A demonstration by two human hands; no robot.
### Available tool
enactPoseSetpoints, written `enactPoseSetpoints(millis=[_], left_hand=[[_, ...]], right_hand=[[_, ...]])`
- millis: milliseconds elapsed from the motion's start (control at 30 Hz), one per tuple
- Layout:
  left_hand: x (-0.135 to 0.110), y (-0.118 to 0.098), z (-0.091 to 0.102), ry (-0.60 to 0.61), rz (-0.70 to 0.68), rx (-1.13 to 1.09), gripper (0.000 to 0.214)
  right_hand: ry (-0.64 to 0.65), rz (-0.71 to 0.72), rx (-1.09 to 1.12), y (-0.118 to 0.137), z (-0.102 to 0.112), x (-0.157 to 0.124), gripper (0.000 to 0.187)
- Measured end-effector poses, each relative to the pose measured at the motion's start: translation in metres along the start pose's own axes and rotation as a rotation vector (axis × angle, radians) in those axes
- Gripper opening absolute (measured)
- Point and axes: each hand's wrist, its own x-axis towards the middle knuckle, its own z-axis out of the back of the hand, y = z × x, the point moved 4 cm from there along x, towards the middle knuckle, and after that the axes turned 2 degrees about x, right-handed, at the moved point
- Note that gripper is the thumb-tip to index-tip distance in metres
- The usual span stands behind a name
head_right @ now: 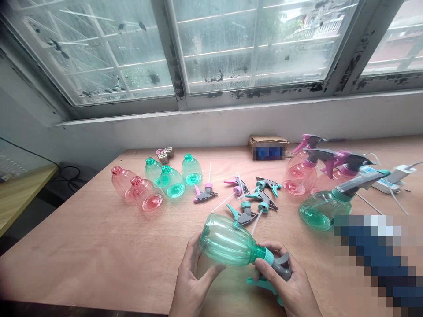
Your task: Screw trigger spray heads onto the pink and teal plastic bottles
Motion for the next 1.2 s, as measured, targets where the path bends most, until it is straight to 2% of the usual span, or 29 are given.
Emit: enactPoseSetpoints(millis=[167,333,633,733,867,967,1200], left_hand=[[-0.005,-0.006,0.0,0.0,0.019,-0.031,0.078],[-0.005,-0.006,0.001,-0.057,0.066,-0.039,0.072],[0.0,-0.005,0.0,0.024,-0.004,-0.057,0.065],[-0.002,-0.007,0.0,0.072,0.012,-0.053,0.07],[-0.004,-0.007,0.002,0.014,0.021,-0.049,0.083],[-0.003,-0.004,0.002,-0.028,0.017,-0.016,0.078],[-0.001,0.001,0.001,0.003,-0.008,0.009,0.073]], right_hand=[[-0.074,0.051,-0.037,0.009,-0.009,-0.007,0.046],[-0.044,0.04,-0.013,0.014,-0.019,-0.01,0.044],[-0.042,0.008,0.032,0.016,-0.016,-0.009,0.046],[-0.046,0.013,0.004,0.016,-0.017,-0.009,0.047],[-0.002,0.02,-0.055,0.017,-0.019,-0.009,0.045],[0.014,0.021,-0.039,0.016,-0.019,-0.009,0.045],[-0.04,0.011,0.019,0.015,-0.016,-0.008,0.048]])
